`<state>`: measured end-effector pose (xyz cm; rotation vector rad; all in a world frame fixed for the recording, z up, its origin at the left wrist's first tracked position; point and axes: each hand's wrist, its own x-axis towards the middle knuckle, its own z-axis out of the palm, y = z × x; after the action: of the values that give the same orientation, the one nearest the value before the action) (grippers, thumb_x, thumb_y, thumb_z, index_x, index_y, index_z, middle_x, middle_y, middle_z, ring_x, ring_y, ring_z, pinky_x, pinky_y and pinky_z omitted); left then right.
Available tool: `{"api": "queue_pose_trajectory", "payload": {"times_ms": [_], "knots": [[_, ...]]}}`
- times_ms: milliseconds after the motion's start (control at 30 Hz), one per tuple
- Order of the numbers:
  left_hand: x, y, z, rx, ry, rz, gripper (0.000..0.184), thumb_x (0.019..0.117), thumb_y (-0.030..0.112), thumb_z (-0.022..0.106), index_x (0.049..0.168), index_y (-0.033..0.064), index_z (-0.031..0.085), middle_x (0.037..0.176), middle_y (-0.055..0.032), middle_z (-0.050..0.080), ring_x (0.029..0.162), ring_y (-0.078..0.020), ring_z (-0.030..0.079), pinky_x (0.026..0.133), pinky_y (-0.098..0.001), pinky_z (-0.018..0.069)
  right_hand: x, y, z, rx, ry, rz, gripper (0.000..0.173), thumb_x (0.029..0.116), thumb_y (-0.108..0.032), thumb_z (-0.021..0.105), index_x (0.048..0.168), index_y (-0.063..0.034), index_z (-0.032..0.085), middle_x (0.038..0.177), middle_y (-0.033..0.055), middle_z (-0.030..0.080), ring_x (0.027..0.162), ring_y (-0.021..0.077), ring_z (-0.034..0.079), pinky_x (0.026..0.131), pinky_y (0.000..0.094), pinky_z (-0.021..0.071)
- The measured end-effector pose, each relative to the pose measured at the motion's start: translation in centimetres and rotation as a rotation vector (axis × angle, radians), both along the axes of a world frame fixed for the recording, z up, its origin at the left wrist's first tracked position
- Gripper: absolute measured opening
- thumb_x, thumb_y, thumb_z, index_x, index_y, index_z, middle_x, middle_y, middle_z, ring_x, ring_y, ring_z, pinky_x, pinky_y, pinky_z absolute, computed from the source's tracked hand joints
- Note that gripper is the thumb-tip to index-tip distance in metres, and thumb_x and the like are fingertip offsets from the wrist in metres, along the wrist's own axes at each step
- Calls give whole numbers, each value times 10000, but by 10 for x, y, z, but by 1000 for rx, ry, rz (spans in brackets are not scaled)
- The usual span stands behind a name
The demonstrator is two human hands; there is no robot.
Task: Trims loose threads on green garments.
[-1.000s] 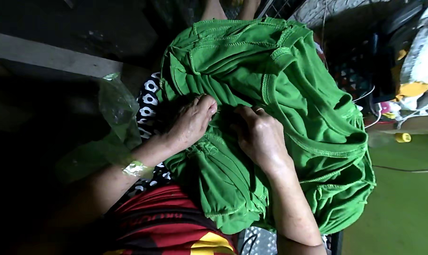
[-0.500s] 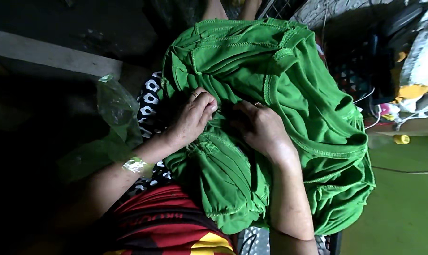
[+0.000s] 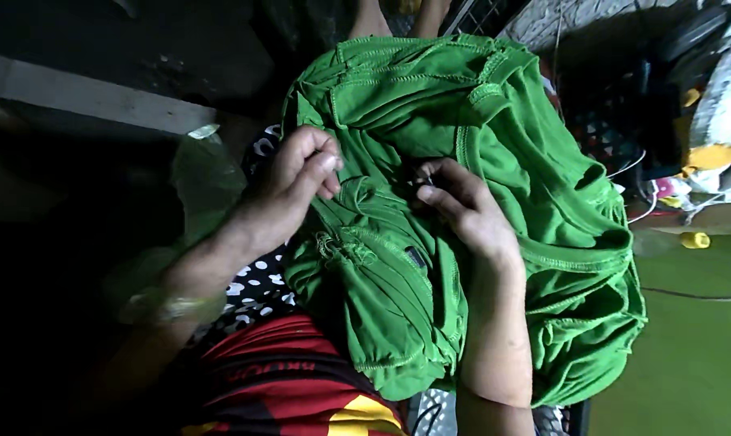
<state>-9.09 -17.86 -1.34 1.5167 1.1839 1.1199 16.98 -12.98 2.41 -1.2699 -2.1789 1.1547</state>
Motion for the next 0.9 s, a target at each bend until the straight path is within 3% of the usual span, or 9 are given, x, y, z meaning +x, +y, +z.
{"api": "queue_pose_trajectory", "payload": {"times_ms": [133,233,333,400,433,600,667,800,900], "knots": [[-41,-18,13,27,234,-51,396,1105,340,328,1170,65,605,1005,-8,659,902,-75,633,841,-322,551,3,-1,-7,-18,172,-33,158,980,-94,576,1131,-47,583,901,-59,635,734,-47,580,646,126,489],[-76,-26,11,44,449,150,397,1094,342,353,1023,51,613,865,12,595,768,-13,565,723,-264,518,-5,-20,-2,152,-41,-141,214,953,-130,652,1146,-57,596,870,32,634,659,65,582,572,228,505],[-111,-41,-3,-14,752,102,413,1052,266,456,894,-69,638,795,-227,619,743,-379,618,673,-621,471,-7,-41,12,249,-447,-189,552,904,-353,779,1280,6,592,1103,211,663,847,342,685,705,544,563],[-125,-47,-19,-86,798,-56,207,984,199,654,1064,17,713,953,-211,693,882,-431,669,767,-683,503,-2,-54,19,220,-606,-205,578,892,-363,793,1281,8,581,1128,239,654,870,401,695,712,606,562],[-120,-46,-22,-123,770,-87,301,949,172,724,1220,47,690,1118,-226,685,1000,-456,659,854,-699,496,2,-63,24,199,-654,-215,518,916,-335,761,1266,5,587,1098,235,665,860,401,697,711,605,562],[-31,-21,-16,-1,431,23,397,939,249,738,1261,30,660,1253,-214,608,958,-317,668,811,-492,573,3,-115,43,203,-810,-254,374,906,-149,703,1212,56,643,1054,278,675,739,415,696,612,574,557],[4,-7,-20,18,391,-15,531,920,352,753,1316,22,628,1297,-244,585,983,-341,662,805,-511,564,3,-132,46,201,-831,-233,336,874,-48,676,1186,74,649,1033,275,695,758,432,714,617,585,561],[27,11,-12,151,409,-10,197,846,60,748,1013,-34,701,1129,-266,636,984,-408,656,828,-568,535,31,-142,60,515,-779,-387,190,920,-51,565,1035,40,687,880,211,701,662,342,683,542,504,536],[15,27,27,183,491,113,240,881,34,683,1085,-87,648,1110,-311,597,874,-395,626,778,-526,513,49,-126,74,747,-709,-551,232,993,-32,494,1121,90,643,934,275,673,747,381,661,642,513,521]]}}
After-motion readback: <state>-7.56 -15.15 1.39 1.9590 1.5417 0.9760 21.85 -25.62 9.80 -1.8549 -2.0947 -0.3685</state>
